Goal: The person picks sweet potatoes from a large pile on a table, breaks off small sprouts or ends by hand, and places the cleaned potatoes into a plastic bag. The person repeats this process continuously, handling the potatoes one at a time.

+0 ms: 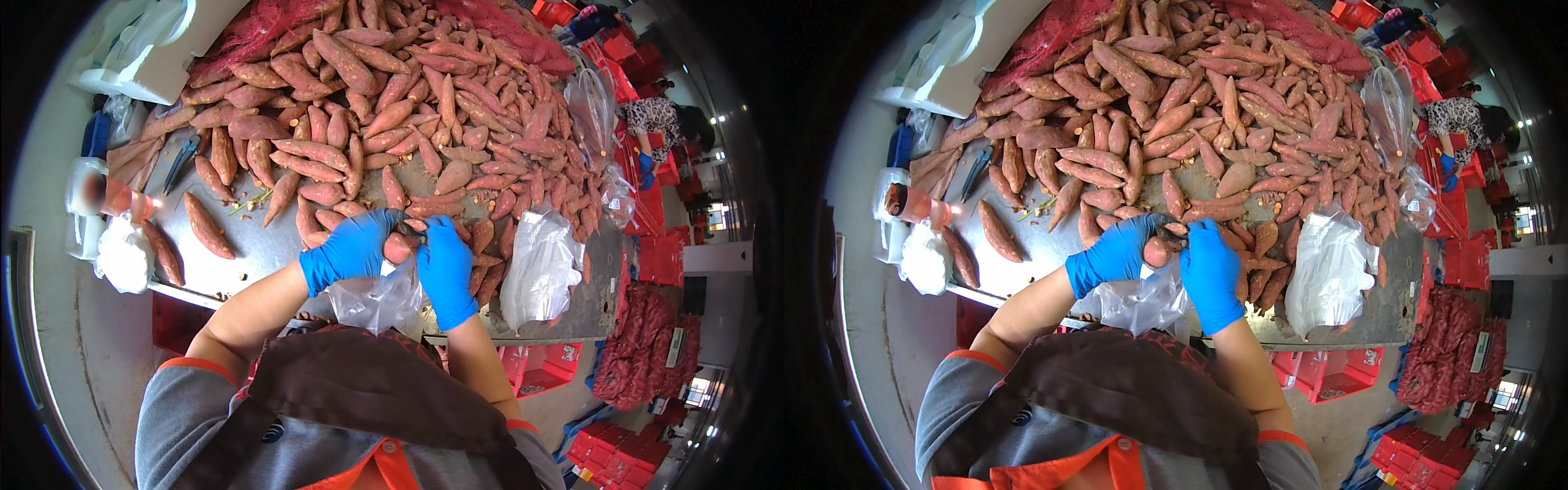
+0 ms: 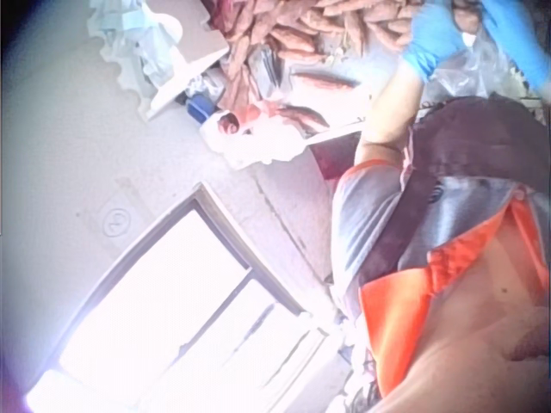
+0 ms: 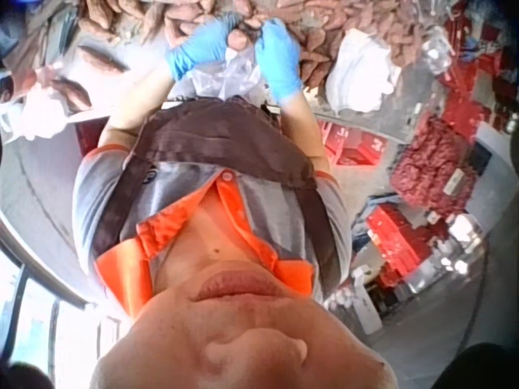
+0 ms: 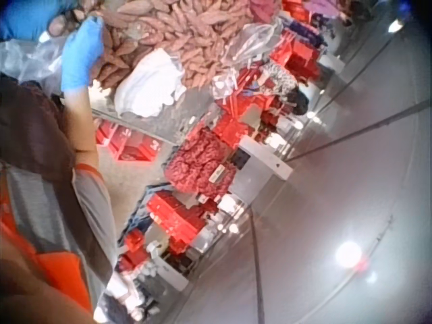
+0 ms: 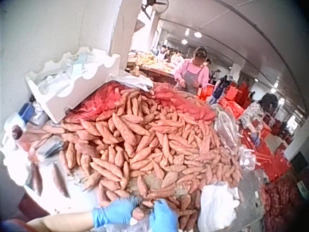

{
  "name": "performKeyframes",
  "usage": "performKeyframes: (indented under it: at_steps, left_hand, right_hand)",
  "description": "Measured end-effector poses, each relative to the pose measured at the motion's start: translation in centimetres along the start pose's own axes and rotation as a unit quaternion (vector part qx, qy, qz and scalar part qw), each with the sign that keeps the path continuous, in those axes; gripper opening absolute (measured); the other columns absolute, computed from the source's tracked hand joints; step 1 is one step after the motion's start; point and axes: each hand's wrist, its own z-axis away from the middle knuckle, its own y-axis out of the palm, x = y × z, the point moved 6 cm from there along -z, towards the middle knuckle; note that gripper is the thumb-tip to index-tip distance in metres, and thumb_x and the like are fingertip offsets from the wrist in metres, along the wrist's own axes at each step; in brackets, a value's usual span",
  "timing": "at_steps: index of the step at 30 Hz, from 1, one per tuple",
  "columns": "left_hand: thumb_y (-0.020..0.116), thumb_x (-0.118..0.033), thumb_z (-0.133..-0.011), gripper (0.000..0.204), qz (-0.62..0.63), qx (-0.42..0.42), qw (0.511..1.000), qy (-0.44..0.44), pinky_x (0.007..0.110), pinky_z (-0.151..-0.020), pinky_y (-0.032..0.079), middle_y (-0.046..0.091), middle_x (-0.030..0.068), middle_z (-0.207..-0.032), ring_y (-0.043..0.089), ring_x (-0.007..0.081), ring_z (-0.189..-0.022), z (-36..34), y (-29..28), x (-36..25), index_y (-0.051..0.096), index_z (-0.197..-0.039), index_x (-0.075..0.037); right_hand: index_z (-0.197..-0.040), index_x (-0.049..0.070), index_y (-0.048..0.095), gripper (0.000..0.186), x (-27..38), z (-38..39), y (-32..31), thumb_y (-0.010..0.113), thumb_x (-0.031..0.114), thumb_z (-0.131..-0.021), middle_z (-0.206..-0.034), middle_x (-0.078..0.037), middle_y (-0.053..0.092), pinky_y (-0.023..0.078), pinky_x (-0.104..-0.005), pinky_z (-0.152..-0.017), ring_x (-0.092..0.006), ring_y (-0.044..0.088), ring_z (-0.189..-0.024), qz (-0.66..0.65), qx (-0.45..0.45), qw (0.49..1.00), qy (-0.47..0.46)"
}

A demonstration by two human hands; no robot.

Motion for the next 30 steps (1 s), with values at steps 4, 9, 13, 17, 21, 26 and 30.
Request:
performKeyframes:
  at_steps: [4,9,13,17,21,26,30]
  left_hand:
    - [0.068,-0.019,-0.07,0.047,-0.032,-0.018,0.999,0.002,0.035,-0.081,0.047,0.06,0.0147,-0.104,0.059,0.031,-0.094,0.8,-0.9,-2.5,0.056,-0.113,-0.006]
    - [0.069,-0.022,-0.071,0.045,-0.036,-0.113,0.993,-0.002,0.038,-0.075,0.047,0.061,0.0175,-0.094,0.06,0.0329,-0.088,1.7,-2.0,-1.1,0.055,-0.108,-0.002]
    - [0.069,-0.025,-0.071,0.041,-0.088,-0.134,0.985,-0.064,0.041,-0.063,0.047,0.062,0.0192,-0.079,0.062,0.0358,-0.074,2.1,-1.9,-0.1,0.056,-0.102,-0.001]
    - [0.069,-0.023,-0.07,0.035,-0.079,-0.125,0.983,-0.112,0.04,-0.062,0.048,0.062,0.0194,-0.077,0.062,0.0357,-0.073,2.5,-1.1,2.2,0.058,-0.094,0.0]
    - [0.068,-0.018,-0.07,0.03,-0.096,-0.15,0.98,-0.084,0.039,-0.064,0.049,0.062,0.0196,-0.074,0.062,0.0354,-0.074,3.1,-1.7,0.6,0.057,-0.091,0.001]
    - [0.069,-0.017,-0.069,0.035,-0.106,-0.113,0.984,-0.086,0.04,-0.066,0.05,0.063,0.0208,-0.082,0.062,0.0367,-0.076,3.3,-1.4,-0.5,0.057,-0.094,0.003]
    - [0.068,-0.016,-0.077,0.05,0.01,-0.185,0.979,-0.082,0.031,-0.081,0.048,0.06,0.0104,-0.106,0.06,0.0232,-0.091,3.5,-4.4,2.3,0.047,-0.119,0.0]
  right_hand:
    - [-0.094,0.002,0.057,0.015,-4.2,-0.2,1.5,0.055,0.005,-0.079,-0.091,-0.018,0.059,0.046,-0.0418,-0.065,-0.0385,0.058,-0.078,-0.083,-0.047,0.993,0.071]
    - [-0.093,0.003,0.056,0.016,-3.4,0.7,0.6,0.057,0.005,-0.077,-0.089,-0.017,0.058,0.045,-0.0408,-0.062,-0.0352,0.058,-0.074,-0.159,-0.056,0.985,0.029]
    - [-0.098,0.01,0.056,0.032,3.6,0.8,-0.9,0.063,0.005,-0.067,-0.096,-0.013,0.056,0.047,-0.0416,-0.061,-0.0343,0.059,-0.075,-0.008,0.037,0.998,-0.04]
    - [-0.103,0.007,0.055,0.036,3.3,1.1,0.6,0.062,0.004,-0.068,-0.098,-0.015,0.057,0.048,-0.0408,-0.063,-0.0344,0.059,-0.075,0.003,0.013,0.997,-0.079]
    - [-0.104,0.004,0.055,0.036,4.6,1.3,0.6,0.061,0.004,-0.069,-0.101,-0.016,0.057,0.049,-0.041,-0.065,-0.036,0.059,-0.078,0.041,0.089,0.995,-0.037]
    - [-0.096,0.003,0.057,0.016,-1.0,1.2,3.3,0.058,0.008,-0.08,-0.088,-0.014,0.059,0.048,-0.0355,-0.065,-0.0282,0.061,-0.078,-0.046,-0.026,0.998,0.032]
    - [-0.092,-0.002,0.055,0.007,-5.8,2.2,4.0,0.05,0.002,-0.089,-0.085,-0.003,0.058,0.044,-0.0224,-0.072,-0.0093,0.052,-0.079,-0.381,-0.01,0.907,0.181]
